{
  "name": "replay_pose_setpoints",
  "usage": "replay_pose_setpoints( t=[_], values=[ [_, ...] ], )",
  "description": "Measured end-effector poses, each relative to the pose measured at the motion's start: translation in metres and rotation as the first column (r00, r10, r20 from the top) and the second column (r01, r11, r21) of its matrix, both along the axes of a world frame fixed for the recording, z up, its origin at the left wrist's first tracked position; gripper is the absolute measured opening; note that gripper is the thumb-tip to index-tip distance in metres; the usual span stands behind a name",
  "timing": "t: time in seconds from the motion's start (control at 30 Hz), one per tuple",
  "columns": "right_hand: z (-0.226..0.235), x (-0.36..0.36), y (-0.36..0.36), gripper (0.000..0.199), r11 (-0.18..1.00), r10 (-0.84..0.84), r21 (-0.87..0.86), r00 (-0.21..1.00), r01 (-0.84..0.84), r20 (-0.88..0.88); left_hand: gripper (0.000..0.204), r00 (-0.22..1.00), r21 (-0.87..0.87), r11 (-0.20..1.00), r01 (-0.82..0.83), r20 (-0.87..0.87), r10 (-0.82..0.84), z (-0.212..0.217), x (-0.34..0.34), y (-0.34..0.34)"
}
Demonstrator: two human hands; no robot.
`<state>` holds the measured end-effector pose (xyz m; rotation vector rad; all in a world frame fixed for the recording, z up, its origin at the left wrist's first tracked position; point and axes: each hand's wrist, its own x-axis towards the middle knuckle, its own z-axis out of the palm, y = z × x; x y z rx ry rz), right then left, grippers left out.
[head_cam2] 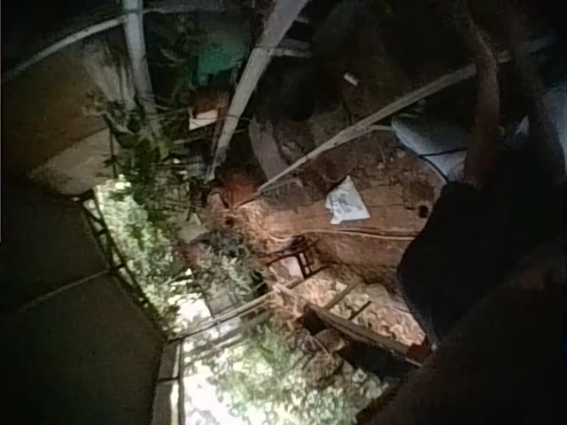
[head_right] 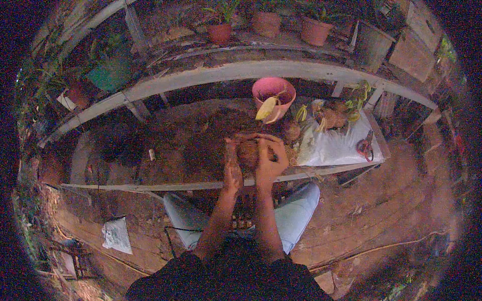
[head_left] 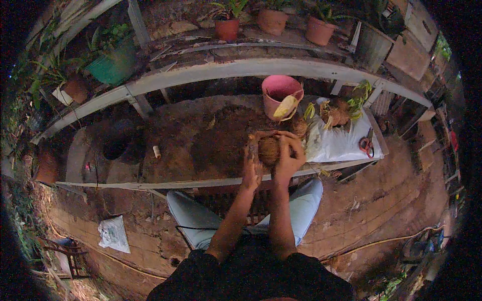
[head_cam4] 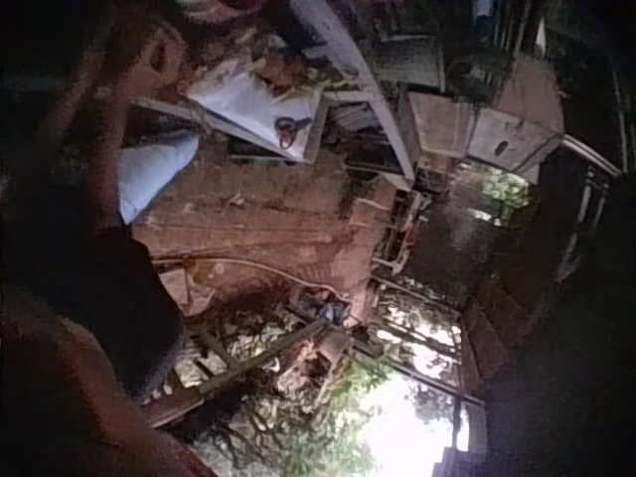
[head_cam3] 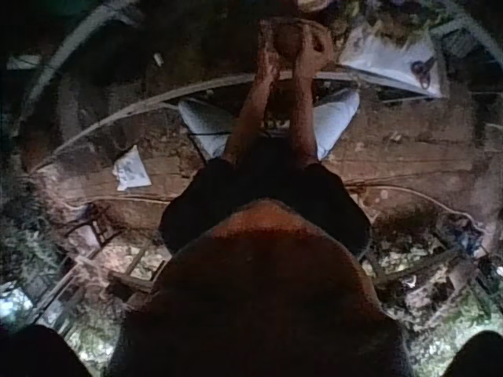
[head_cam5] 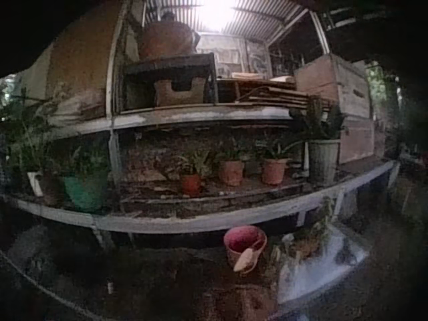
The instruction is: The person sits at a workbench and repeatedly handles a clump of fibrous plant material, breaking it apart and shaping it by hand. A small white tube is picked up and used to apply a substance to the material before it is set aside.
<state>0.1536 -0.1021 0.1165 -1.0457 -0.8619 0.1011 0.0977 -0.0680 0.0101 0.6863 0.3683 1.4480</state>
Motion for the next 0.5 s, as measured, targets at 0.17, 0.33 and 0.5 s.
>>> replay_pose_setpoints(
  t=[0.17,0.33,0.5],
  values=[
    [-0.009,0.036,-0.008,0.015,0.984,0.176,0.053,0.916,-0.168,-0.360,0.048,0.993,0.204,0.972,0.114,-0.038,-0.108,0.081,-0.015,-0.003],
    [-0.035,0.045,0.007,0.019,0.947,0.319,0.096,0.866,-0.306,-0.385,0.049,0.979,-0.280,0.942,0.185,-0.028,-0.201,0.028,0.009,0.004],
    [-0.014,0.021,0.005,0.010,0.988,0.108,-0.114,0.994,-0.107,-0.005,0.044,0.995,-0.211,0.972,0.101,0.041,-0.094,-0.002,0.009,0.011]
  ],
)
